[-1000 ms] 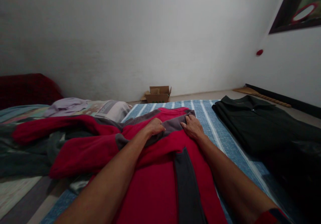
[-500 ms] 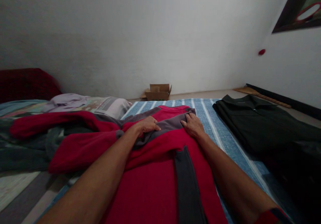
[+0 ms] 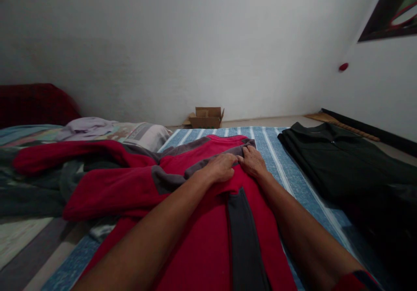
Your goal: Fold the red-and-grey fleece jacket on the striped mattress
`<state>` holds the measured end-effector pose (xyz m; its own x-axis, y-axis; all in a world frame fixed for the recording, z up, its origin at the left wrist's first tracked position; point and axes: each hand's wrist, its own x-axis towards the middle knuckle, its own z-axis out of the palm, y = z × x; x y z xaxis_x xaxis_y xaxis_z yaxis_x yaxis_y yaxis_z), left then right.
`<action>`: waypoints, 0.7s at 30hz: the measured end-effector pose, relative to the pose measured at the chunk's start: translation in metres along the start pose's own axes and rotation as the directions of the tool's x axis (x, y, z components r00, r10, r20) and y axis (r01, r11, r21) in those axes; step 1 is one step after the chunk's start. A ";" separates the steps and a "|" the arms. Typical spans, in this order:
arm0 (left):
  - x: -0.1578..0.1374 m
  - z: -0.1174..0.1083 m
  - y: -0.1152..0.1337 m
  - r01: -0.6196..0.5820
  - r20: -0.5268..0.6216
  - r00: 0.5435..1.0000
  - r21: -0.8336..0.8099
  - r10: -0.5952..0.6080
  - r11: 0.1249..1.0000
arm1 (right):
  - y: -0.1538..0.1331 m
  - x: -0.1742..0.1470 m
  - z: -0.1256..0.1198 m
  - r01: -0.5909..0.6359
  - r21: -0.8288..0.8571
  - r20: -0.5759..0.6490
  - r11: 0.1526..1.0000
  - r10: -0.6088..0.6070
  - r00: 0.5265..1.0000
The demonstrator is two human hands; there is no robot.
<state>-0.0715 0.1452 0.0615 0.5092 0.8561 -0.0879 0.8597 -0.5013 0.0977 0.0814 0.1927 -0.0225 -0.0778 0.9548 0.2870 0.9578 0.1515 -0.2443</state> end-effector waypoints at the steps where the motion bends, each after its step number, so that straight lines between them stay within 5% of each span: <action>1: 0.001 0.003 0.001 -0.013 0.048 0.999 -0.007 0.014 1.000 | 0.000 0.000 0.001 -0.001 0.004 0.003 1.000 0.001 1.000; 13: 0.001 0.021 -0.013 0.075 0.203 0.977 -0.030 -0.067 0.997 | -0.001 -0.001 0.000 0.006 -0.039 -0.009 0.999 -0.006 1.000; 21: -0.010 0.023 -0.012 0.038 0.014 0.999 -0.080 -0.037 0.996 | -0.009 -0.014 -0.013 0.124 0.038 -0.017 0.992 -0.123 0.992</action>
<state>-0.0859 0.1399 0.0379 0.4779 0.8721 -0.1056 0.8724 -0.4571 0.1731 0.0778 0.1751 -0.0125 -0.1904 0.9245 0.3301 0.9297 0.2778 -0.2417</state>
